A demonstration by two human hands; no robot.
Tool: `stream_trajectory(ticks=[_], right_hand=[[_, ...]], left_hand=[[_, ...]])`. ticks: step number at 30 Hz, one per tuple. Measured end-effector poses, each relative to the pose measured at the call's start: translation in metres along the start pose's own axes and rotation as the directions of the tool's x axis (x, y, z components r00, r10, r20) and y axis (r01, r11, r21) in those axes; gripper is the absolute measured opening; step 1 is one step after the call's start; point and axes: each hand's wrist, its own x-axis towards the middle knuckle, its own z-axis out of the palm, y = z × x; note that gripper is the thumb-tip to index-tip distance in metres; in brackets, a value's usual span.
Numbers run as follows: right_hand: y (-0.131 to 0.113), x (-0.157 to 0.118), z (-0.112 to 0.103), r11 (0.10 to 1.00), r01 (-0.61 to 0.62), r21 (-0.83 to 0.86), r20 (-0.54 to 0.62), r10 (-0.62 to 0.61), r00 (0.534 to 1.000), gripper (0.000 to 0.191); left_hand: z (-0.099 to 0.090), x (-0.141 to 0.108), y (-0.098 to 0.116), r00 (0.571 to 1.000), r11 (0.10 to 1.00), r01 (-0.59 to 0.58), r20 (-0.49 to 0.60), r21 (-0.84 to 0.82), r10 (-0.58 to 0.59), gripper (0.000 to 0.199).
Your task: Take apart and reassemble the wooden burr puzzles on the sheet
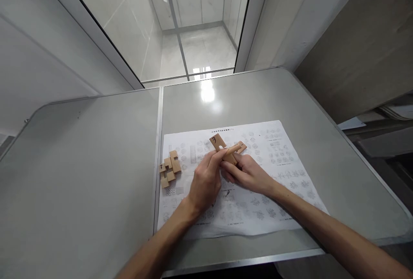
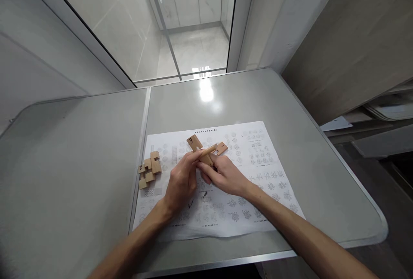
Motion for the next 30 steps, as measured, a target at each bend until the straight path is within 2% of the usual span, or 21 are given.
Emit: stream_trajectory(ticks=[3,8,11,13,15,17,18,21,24,27,30], right_hand=[[0.001,0.001,0.0,1.0,0.002,-0.011,-0.002,-0.002,1.0,0.051],[0.003,0.002,-0.004,1.0,0.009,-0.016,-0.019,-0.009,1.0,0.05],[0.003,0.001,-0.011,0.994,0.066,-0.091,-0.122,-0.077,0.99,0.047],[0.002,0.001,-0.018,0.967,0.112,-0.23,-0.235,-0.167,0.958,0.043],[0.004,0.003,-0.026,0.918,0.126,-0.375,-0.341,-0.263,0.902,0.036],[0.007,0.005,-0.035,0.86,0.125,-0.495,-0.39,-0.348,0.853,0.028],[0.01,0.006,-0.04,0.836,0.13,-0.533,-0.368,-0.368,0.854,0.022],[0.018,0.009,-0.05,0.789,0.156,-0.594,-0.25,-0.366,0.897,0.012],[0.021,0.008,-0.054,0.733,0.203,-0.65,-0.125,-0.366,0.922,0.024],[0.019,0.006,-0.053,0.701,0.231,-0.675,-0.036,-0.344,0.938,0.034],[0.017,0.006,-0.052,0.683,0.239,-0.69,-0.009,-0.338,0.941,0.031]], left_hand=[[0.001,-0.001,0.0,1.0,1.0,0.012,-0.011,-0.004,-0.012,0.041],[0.004,-0.002,0.0,0.981,0.988,0.143,-0.125,-0.056,-0.149,0.03],[0.003,0.0,0.001,0.96,0.977,0.194,-0.189,-0.083,-0.206,0.026],[0.001,0.003,0.002,0.95,0.967,0.235,-0.188,-0.101,-0.251,0.027],[-0.001,0.005,0.002,0.935,0.941,0.296,-0.151,-0.165,-0.32,0.029],[-0.002,0.007,0.002,0.915,0.893,0.352,-0.098,-0.282,-0.392,0.033],[-0.003,0.008,0.002,0.904,0.862,0.373,-0.075,-0.344,-0.421,0.035],[-0.005,0.011,0.001,0.876,0.77,0.401,-0.039,-0.495,-0.481,0.036],[-0.007,0.013,0.002,0.848,0.663,0.4,-0.019,-0.633,-0.53,0.032],[-0.011,0.016,0.006,0.844,0.544,0.372,0.031,-0.752,-0.535,0.032],[-0.014,0.016,0.007,0.853,0.509,0.362,0.057,-0.781,-0.518,0.037]])
